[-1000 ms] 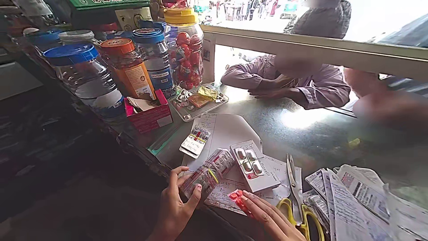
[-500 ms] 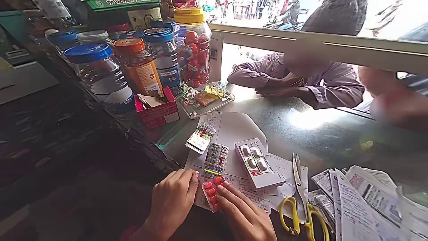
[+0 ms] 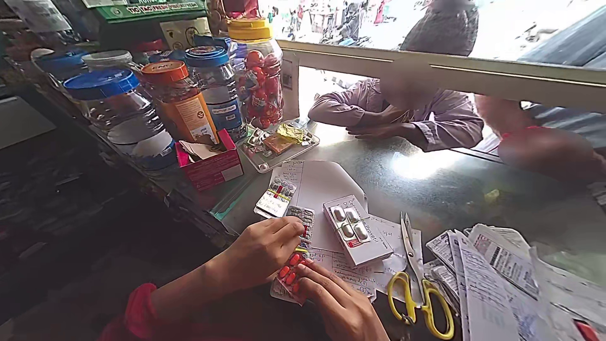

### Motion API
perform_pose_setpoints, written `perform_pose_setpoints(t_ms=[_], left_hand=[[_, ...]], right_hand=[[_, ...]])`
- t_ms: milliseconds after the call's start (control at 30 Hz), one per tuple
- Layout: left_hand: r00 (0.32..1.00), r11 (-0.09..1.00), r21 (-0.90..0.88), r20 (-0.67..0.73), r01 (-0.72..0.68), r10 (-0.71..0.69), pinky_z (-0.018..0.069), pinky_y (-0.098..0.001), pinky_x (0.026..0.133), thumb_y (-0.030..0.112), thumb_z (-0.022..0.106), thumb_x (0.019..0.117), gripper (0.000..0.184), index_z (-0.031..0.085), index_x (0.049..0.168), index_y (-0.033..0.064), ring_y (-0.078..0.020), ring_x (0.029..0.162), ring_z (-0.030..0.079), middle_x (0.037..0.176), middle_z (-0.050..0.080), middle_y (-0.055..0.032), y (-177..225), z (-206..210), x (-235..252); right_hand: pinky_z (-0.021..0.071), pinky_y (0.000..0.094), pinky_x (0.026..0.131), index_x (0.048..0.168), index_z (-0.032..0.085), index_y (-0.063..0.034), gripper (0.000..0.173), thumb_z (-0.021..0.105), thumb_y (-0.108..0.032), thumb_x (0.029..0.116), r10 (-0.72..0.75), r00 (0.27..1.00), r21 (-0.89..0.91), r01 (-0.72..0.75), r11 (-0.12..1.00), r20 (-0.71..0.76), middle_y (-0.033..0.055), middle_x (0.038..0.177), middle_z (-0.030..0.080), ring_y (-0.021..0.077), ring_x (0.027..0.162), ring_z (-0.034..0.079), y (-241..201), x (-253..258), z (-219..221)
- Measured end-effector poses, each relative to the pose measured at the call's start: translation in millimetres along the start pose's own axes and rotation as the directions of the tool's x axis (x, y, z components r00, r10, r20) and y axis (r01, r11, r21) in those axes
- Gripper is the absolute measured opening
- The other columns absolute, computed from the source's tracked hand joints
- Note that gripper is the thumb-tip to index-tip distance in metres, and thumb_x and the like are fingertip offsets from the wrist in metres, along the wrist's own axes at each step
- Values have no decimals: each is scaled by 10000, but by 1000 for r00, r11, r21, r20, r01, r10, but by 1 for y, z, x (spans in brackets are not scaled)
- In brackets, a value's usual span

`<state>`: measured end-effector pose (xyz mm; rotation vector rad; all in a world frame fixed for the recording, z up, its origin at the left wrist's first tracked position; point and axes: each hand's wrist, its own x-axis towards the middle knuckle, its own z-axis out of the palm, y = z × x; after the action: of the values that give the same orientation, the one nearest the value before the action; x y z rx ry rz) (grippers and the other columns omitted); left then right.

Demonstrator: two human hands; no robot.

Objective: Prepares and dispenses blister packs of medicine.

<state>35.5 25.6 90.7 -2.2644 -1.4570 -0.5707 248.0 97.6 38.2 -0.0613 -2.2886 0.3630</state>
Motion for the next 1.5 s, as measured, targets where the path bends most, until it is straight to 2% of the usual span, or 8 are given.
perform_pose_setpoints(t_ms=[100,200,300,633,767,933,1167,1500], left_hand=[[993,972,-201,28,119,-116,538,-308,906,110,481,966,169,627,915,42,-258,1120,639,1120,658,-151,-4,13,-6],[933,735,-581,149,350,-326,412,-272,1014,144,438,988,233,601,889,9,-193,1159,526,1151,567,-157,-7,18,-10],[879,532,-719,245,447,-409,366,-214,1027,171,416,999,276,606,866,21,-85,1163,475,1146,520,-82,-6,15,-7],[816,21,-925,323,379,-479,464,-113,830,230,482,984,298,659,749,187,29,969,556,1022,580,96,0,20,-9],[952,220,-943,195,248,-238,408,-168,1003,529,567,975,360,654,926,183,2,1184,499,1137,578,86,-17,28,-20],[991,207,-974,70,93,-112,296,-351,1190,462,603,959,339,627,1016,129,-90,1275,493,1156,598,28,-27,42,-22],[998,171,-984,38,45,-43,345,-346,1160,423,602,974,281,618,1065,158,-71,1258,506,1178,591,55,-44,48,-28],[990,582,-813,-49,38,-133,468,-309,1119,434,464,1072,297,537,1024,151,-124,1358,518,1372,574,-4,-26,42,-34]], right_hand=[[500,261,1056,1139,693,-47,208,519,-22,1027,-10,999,-64,13,998,46,112,1219,740,206,1243,658,-1,2,-3],[492,252,1056,1226,683,-29,257,514,-34,1033,10,996,-125,1,992,88,125,1260,722,211,1255,650,-4,7,-7],[510,241,1018,1233,685,-26,266,516,-33,1028,15,995,-170,2,985,100,128,1261,721,211,1229,664,-7,14,-9],[547,241,923,1206,713,-11,285,534,10,985,56,988,-178,-29,984,146,128,1247,722,223,1167,686,-15,26,-16],[562,240,868,1183,719,0,269,545,20,978,72,983,-168,-44,985,167,134,1239,714,230,1116,691,-16,28,-15],[560,233,716,1131,742,15,250,564,29,955,135,983,-222,-104,969,125,134,1099,723,215,892,690,-27,33,-6],[560,230,741,1106,743,35,232,566,22,957,170,979,-246,-139,959,111,148,1086,735,217,906,705,-34,35,-3],[545,226,592,1061,747,3,194,604,-88,967,232,968,-325,-191,926,91,113,959,724,189,790,702,-24,34,-6]])
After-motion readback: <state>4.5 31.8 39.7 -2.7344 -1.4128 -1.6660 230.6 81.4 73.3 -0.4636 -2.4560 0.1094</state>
